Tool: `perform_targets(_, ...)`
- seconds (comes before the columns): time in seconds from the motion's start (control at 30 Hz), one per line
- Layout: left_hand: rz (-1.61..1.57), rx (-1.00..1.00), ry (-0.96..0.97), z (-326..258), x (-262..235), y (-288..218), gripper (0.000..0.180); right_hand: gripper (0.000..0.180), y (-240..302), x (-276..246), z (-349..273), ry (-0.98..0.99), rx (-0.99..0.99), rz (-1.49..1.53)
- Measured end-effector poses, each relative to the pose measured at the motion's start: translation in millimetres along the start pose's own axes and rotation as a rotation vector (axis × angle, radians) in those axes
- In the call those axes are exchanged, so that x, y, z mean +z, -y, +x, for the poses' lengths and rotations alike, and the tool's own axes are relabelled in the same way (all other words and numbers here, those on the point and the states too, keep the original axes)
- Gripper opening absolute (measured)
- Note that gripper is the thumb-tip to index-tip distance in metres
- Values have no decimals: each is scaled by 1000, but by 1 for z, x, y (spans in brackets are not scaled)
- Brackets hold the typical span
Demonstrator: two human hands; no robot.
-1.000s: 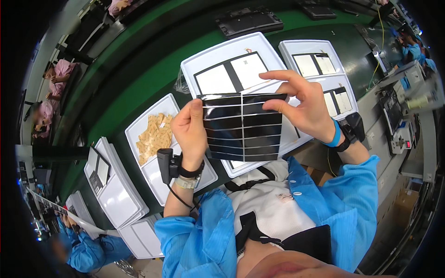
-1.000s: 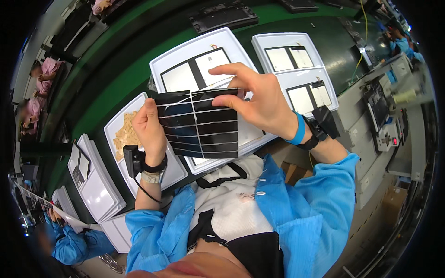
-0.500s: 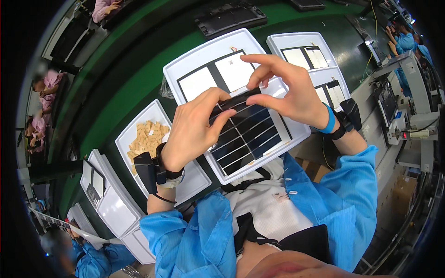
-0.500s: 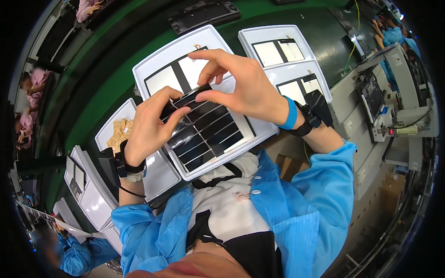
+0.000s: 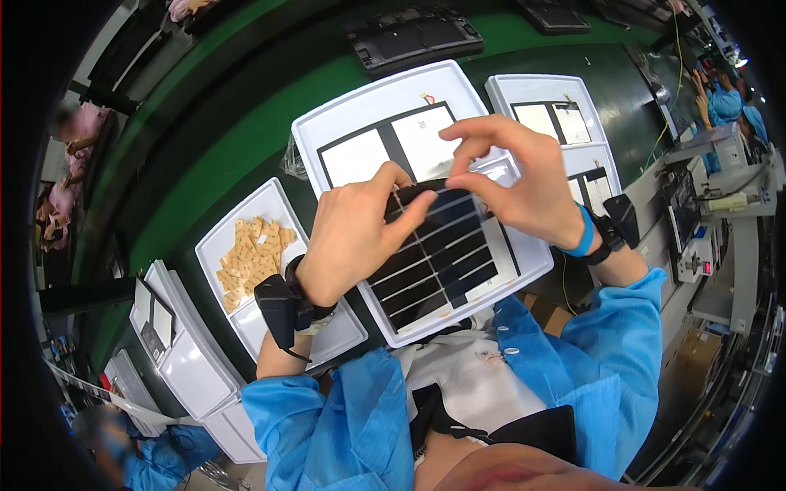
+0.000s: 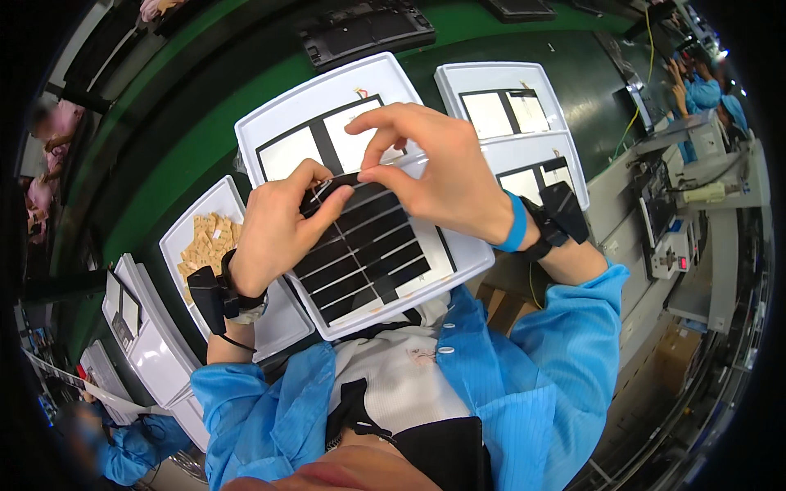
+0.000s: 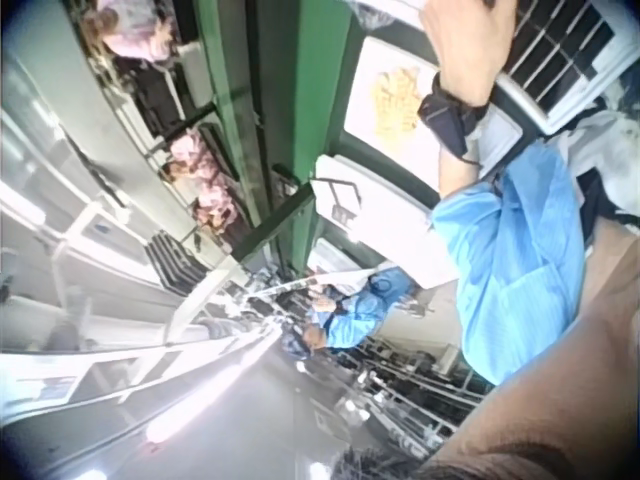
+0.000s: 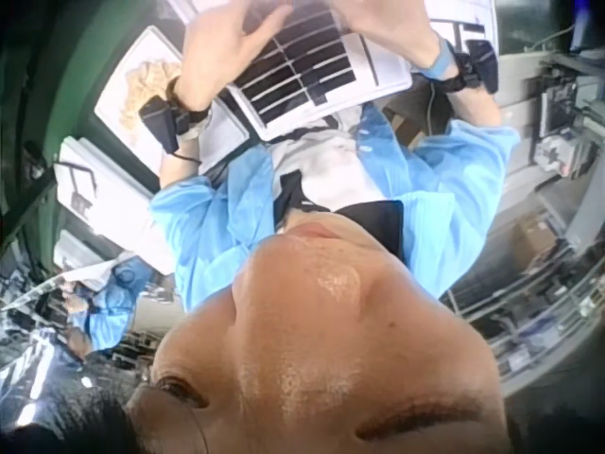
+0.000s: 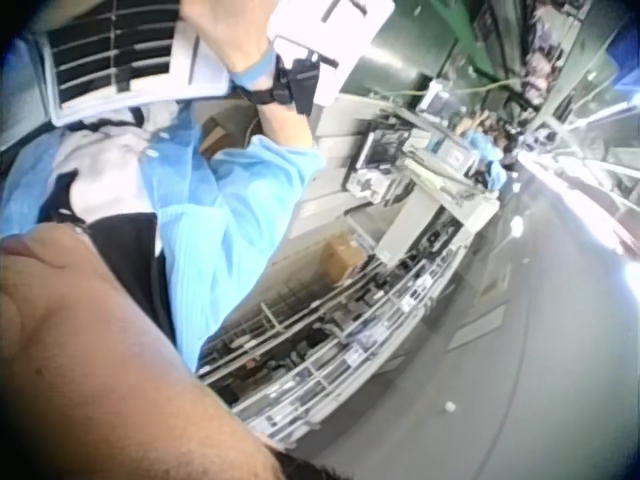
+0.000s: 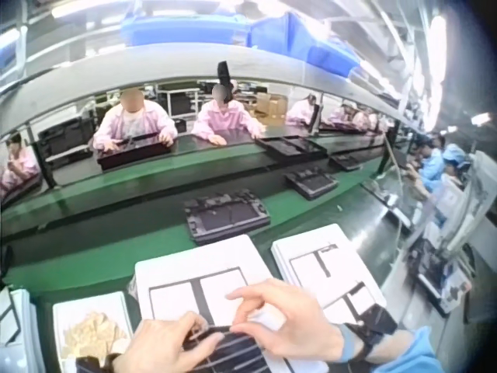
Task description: The worker is assembling battery modules and solar panel components on a factory production line.
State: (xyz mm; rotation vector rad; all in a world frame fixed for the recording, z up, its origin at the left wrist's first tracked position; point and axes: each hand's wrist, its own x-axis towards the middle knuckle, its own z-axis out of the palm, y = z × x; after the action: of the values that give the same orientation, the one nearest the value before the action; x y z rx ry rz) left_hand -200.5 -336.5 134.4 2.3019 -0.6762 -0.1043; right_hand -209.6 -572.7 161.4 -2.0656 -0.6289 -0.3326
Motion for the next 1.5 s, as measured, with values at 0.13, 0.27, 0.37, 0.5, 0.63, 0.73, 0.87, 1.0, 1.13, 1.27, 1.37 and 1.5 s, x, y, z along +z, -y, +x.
perform_targets(0.13, -48, -55, 29, 7, -11, -10, 38, 41, 1, -11, 18, 45, 155, 167)
perform_targets(0.27, 144, -79, -27, 22, -13, -10, 45, 39, -19, -11, 40, 58, 219, 218)
perform_targets(0.37, 238, -123, -25, 31, -15, -4, 46, 38, -22, -12, 51, 84, 204, 135)
perform_targets(0.5, 333, -166, -40, 34, -19, 8, 45, 38, -43, -28, 68, -43, 256, 213)
perform_targets(0.63, 274, 1, 30, 37, -10, 17, 43, 41, -77, -27, 80, 214, 481, 192)
perform_targets(0.73, 291, 201, -123, 38, 8, 31, 46, 45, -95, -19, 83, 285, 538, 200)
perform_targets(0.87, 261, 201, -118, 39, 11, 36, 46, 51, -100, -17, 85, 312, 536, 247)
perform_targets(1.0, 251, 213, -135, 40, 12, 38, 49, 51, -100, -13, 84, 304, 524, 248)
perform_targets(1.13, 293, 140, -94, 41, 9, 31, 67, 51, -99, -11, 86, 308, 575, 241)
perform_targets(1.27, 357, 158, -63, 43, 13, 33, 78, 49, -109, -6, 79, 253, 498, 220)
perform_targets(1.37, 394, 147, -46, 43, 13, 31, 78, 44, -102, -7, 79, 253, 482, 125)
perform_targets(1.5, 415, 138, -63, 42, 13, 30, 77, 43, -101, -6, 78, 247, 491, 42)
